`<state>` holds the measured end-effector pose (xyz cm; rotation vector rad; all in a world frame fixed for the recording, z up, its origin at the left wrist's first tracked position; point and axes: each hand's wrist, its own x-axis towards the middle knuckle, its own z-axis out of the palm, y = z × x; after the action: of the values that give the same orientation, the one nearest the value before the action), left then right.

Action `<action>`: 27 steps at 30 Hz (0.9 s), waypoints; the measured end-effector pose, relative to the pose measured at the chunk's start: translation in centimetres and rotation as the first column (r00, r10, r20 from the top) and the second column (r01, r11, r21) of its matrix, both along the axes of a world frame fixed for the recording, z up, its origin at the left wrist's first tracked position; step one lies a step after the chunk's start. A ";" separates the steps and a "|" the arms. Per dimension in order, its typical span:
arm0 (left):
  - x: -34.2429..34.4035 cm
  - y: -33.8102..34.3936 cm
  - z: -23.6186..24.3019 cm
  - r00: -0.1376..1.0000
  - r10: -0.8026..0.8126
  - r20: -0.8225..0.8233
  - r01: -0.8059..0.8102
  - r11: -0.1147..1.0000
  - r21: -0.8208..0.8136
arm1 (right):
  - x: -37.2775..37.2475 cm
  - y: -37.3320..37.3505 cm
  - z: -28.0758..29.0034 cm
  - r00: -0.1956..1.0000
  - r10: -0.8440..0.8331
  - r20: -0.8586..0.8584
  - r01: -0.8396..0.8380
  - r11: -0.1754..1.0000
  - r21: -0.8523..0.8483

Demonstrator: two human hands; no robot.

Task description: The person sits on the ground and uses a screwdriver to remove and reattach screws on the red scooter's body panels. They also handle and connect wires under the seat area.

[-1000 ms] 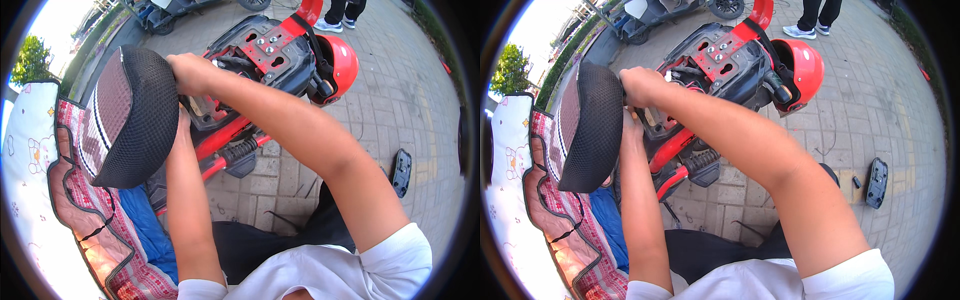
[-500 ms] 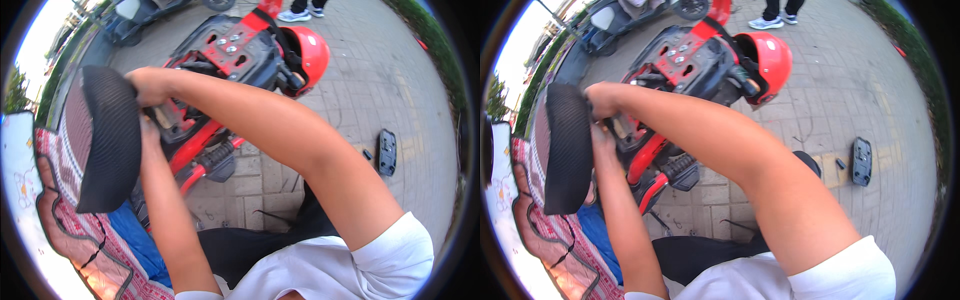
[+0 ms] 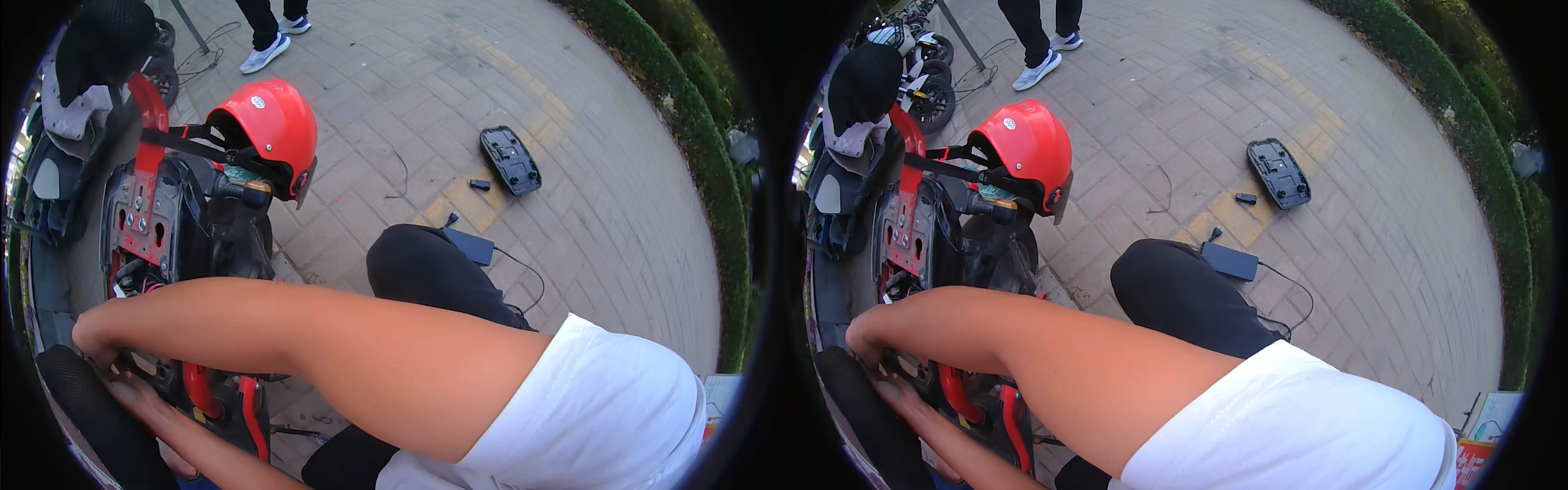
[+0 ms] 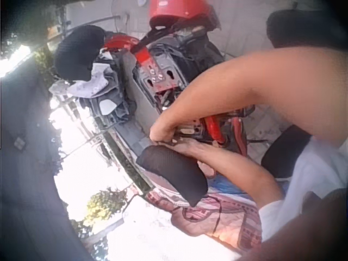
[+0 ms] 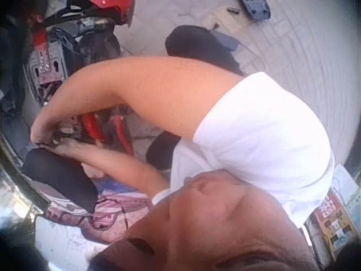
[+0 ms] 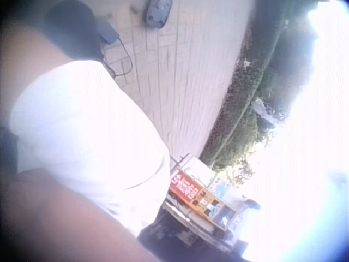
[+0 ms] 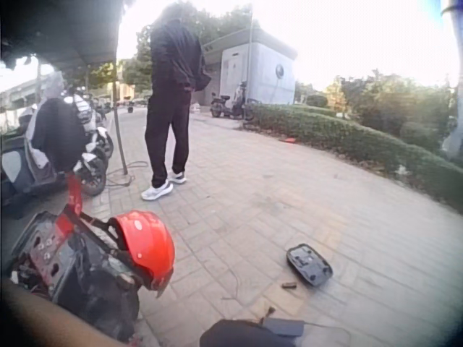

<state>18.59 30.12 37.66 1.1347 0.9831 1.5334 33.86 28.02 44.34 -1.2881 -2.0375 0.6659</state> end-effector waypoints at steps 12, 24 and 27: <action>1.9 -1.3 0.9 0.996 0.087 -0.015 -0.087 0.995 -0.047 | -1.2 0.4 -1.0 0.989 -0.135 -0.062 0.136 0.991 -0.001; 0.3 0.0 0.6 0.997 -0.007 -0.078 0.006 1.000 -0.010 | -0.1 -2.6 0.0 0.993 -0.120 -0.002 0.120 0.990 -0.069; 2.2 -2.0 1.0 0.991 0.089 -0.095 -0.089 0.996 0.002 | 1.5 -3.6 0.3 0.998 -0.063 0.031 0.065 0.995 -0.077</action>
<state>20.78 28.15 38.64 1.1852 1.1128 1.5596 35.34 24.47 44.62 -1.4094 -2.0010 0.7076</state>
